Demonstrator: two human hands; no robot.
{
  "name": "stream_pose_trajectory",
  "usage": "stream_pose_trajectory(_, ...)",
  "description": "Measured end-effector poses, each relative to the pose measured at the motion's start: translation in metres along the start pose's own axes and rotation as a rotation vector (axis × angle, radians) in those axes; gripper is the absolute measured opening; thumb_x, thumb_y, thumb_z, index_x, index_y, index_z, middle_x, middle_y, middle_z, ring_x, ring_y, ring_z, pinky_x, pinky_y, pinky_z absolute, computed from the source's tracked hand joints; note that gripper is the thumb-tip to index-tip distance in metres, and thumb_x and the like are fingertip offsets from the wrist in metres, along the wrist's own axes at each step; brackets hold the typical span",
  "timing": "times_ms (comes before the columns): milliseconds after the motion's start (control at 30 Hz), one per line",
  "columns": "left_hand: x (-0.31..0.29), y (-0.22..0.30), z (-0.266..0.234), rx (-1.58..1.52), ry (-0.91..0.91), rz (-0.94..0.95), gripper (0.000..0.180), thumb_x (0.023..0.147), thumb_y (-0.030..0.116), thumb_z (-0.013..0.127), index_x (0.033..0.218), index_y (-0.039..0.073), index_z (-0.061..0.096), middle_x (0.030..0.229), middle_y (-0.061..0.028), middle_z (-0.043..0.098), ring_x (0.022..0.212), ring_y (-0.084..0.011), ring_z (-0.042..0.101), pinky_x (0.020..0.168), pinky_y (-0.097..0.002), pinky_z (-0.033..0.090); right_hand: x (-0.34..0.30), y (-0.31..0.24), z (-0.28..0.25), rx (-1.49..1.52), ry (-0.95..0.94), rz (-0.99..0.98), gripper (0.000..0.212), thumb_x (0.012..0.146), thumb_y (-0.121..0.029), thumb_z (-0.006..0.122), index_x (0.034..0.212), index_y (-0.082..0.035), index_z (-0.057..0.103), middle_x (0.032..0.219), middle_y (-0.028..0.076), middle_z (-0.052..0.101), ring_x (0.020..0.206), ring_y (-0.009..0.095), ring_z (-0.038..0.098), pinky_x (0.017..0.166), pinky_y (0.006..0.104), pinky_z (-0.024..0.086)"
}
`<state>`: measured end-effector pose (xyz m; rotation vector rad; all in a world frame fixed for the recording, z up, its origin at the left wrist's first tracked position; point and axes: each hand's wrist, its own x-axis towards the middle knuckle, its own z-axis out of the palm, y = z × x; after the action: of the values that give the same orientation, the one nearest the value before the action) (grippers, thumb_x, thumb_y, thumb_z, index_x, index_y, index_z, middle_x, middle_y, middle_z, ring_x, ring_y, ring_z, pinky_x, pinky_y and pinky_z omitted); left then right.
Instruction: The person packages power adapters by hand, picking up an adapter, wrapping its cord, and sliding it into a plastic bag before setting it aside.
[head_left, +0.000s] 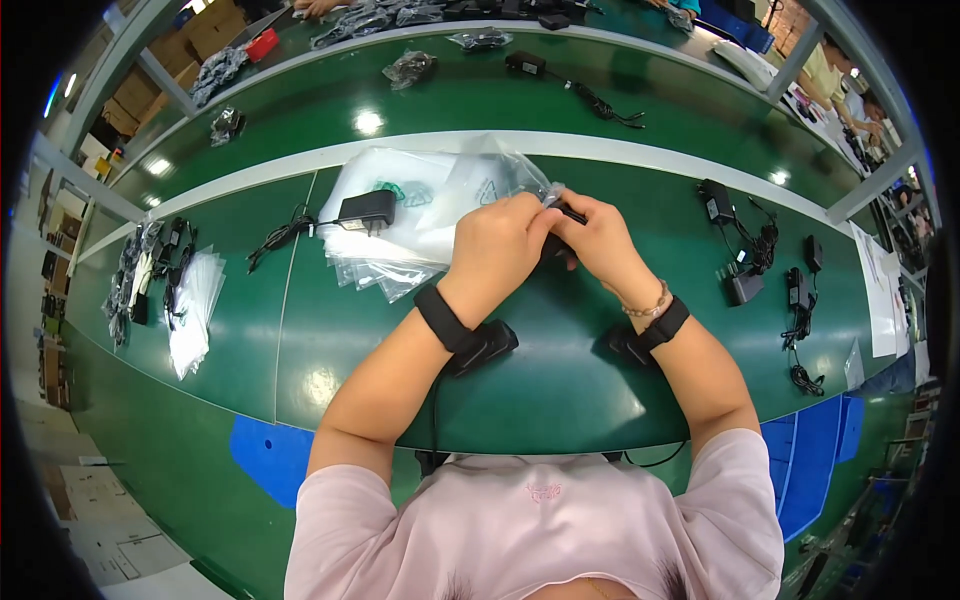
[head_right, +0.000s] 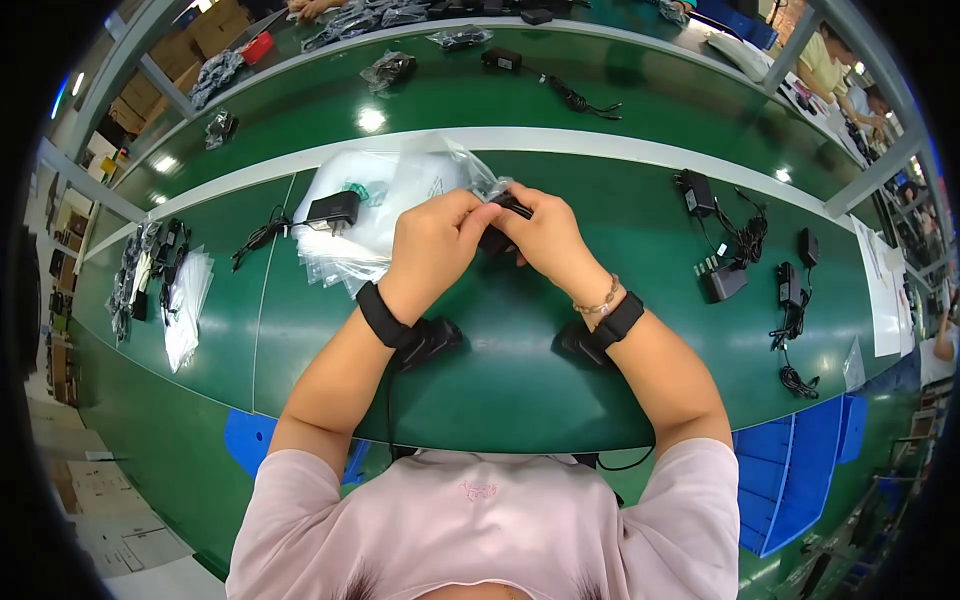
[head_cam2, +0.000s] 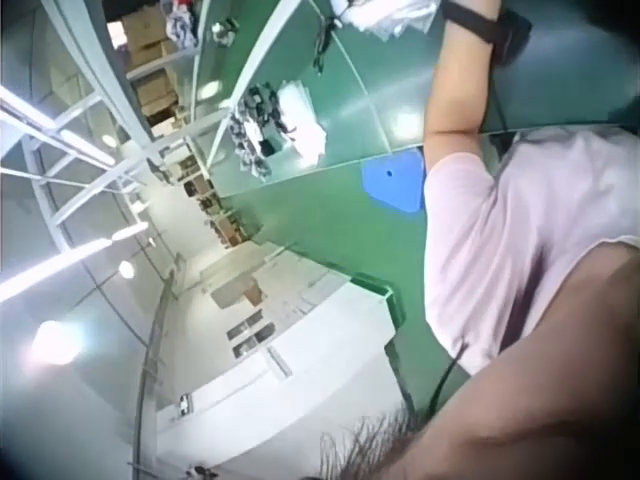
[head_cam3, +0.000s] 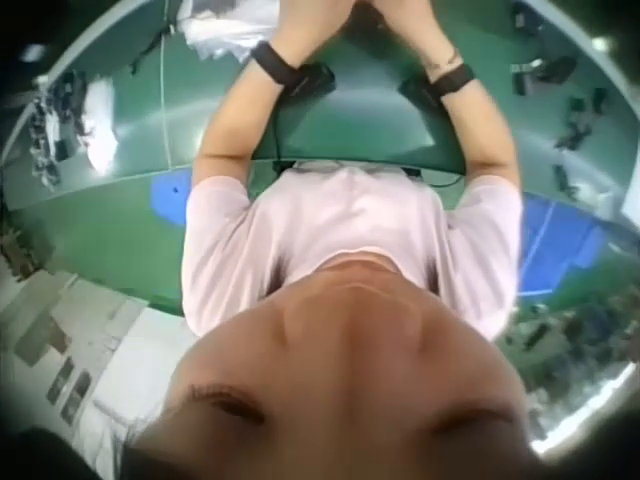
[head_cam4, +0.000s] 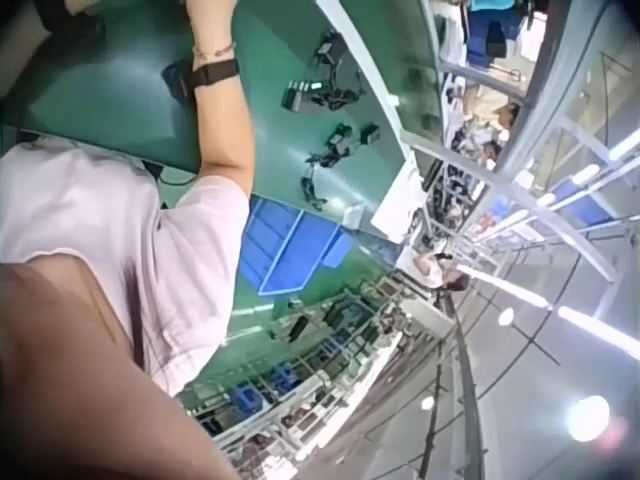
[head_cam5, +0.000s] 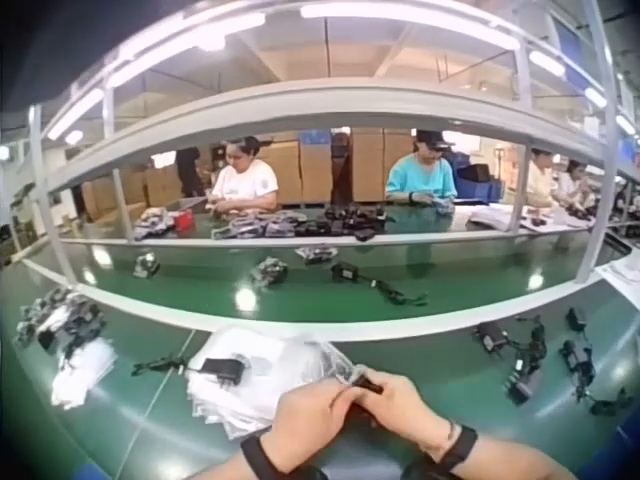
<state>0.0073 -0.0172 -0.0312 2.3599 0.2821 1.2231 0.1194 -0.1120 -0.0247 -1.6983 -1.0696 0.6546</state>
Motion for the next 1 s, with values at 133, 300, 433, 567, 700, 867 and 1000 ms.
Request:
stream_pose_trajectory(133, 0.008, 0.019, -0.003, -0.012, 0.162, -0.056, 0.015, 0.081, 0.015, 0.062, 0.075, 0.002, 0.059, 0.062, -0.0110, 0.058, 0.052, -0.0242, 0.056, 0.048, -0.0315, 0.044, -0.001, 0.003, 0.008, -0.436, 0.234, -0.535, 0.036, 0.073, -0.010, 0.066, 0.106, 0.000, 0.056, 0.077, 0.014, 0.056, 0.069, 0.029, 0.056, 0.060, 0.0334, 0.048)
stream_pose_trajectory(300, 0.021, 0.017, -0.022, -0.203, 0.314, -0.429, 0.016, 0.081, 0.016, 0.062, 0.075, 0.002, 0.058, 0.063, -0.0113, 0.059, 0.054, -0.0280, 0.057, 0.049, -0.0338, 0.045, -0.008, -0.004, 0.015, -0.635, 0.224, -0.820, 0.041, 0.072, -0.011, 0.067, 0.109, 0.001, 0.053, 0.078, 0.014, 0.052, 0.069, 0.030, 0.054, 0.061, 0.0355, 0.048)
stream_pose_trajectory(433, 0.009, 0.008, -0.015, -0.263, 0.184, -0.323, 0.015, 0.082, 0.013, 0.062, 0.076, 0.000, 0.059, 0.059, -0.0048, 0.058, 0.051, -0.0090, 0.052, 0.045, -0.0241, 0.041, 0.000, -0.018, 0.011, -0.665, 0.043, -0.654, 0.034, 0.069, -0.005, 0.067, 0.100, 0.001, 0.055, 0.083, 0.015, 0.055, 0.071, 0.030, 0.055, 0.064, 0.0371, 0.048)
stream_pose_trajectory(567, 0.012, 0.012, -0.028, -0.083, -0.056, -0.311, 0.015, 0.081, 0.014, 0.062, 0.075, 0.001, 0.058, 0.059, -0.0055, 0.059, 0.051, -0.0125, 0.055, 0.045, -0.0256, 0.042, -0.001, -0.006, 0.013, -0.621, 0.036, -0.725, 0.028, 0.070, -0.005, 0.066, 0.096, 0.001, 0.056, 0.082, 0.016, 0.057, 0.069, 0.030, 0.054, 0.062, 0.0377, 0.048)
stream_pose_trajectory(700, 0.011, 0.012, -0.030, 0.400, 0.113, 0.093, 0.015, 0.081, 0.016, 0.062, 0.073, 0.004, 0.057, 0.060, -0.0068, 0.059, 0.052, -0.0185, 0.058, 0.045, -0.0288, 0.044, 0.004, -0.011, 0.009, -0.527, -0.009, -0.690, 0.027, 0.074, -0.008, 0.064, 0.097, 0.001, 0.055, 0.075, 0.013, 0.056, 0.069, 0.026, 0.055, 0.058, 0.0359, 0.047)
stream_pose_trajectory(867, 0.006, 0.014, -0.029, 0.471, -0.010, 0.215, 0.016, 0.081, 0.018, 0.061, 0.072, 0.005, 0.057, 0.062, -0.0075, 0.060, 0.053, -0.0234, 0.058, 0.046, -0.0316, 0.046, 0.014, -0.017, 0.007, 0.313, -0.206, 0.108, 0.027, 0.080, -0.010, 0.061, 0.104, 0.002, 0.055, 0.075, 0.004, 0.056, 0.069, 0.012, 0.053, 0.058, 0.0283, 0.044)
stream_pose_trajectory(1000, 0.009, 0.031, -0.021, 0.435, 0.005, 0.161, 0.017, 0.082, 0.018, 0.061, 0.073, 0.004, 0.056, 0.061, -0.0073, 0.060, 0.053, -0.0228, 0.058, 0.046, -0.0309, 0.045, 0.021, -0.022, 0.009, 0.943, -0.048, 0.223, 0.031, 0.084, -0.007, 0.055, 0.114, 0.001, 0.052, 0.079, -0.001, 0.056, 0.070, 0.005, 0.049, 0.062, 0.0214, 0.041)
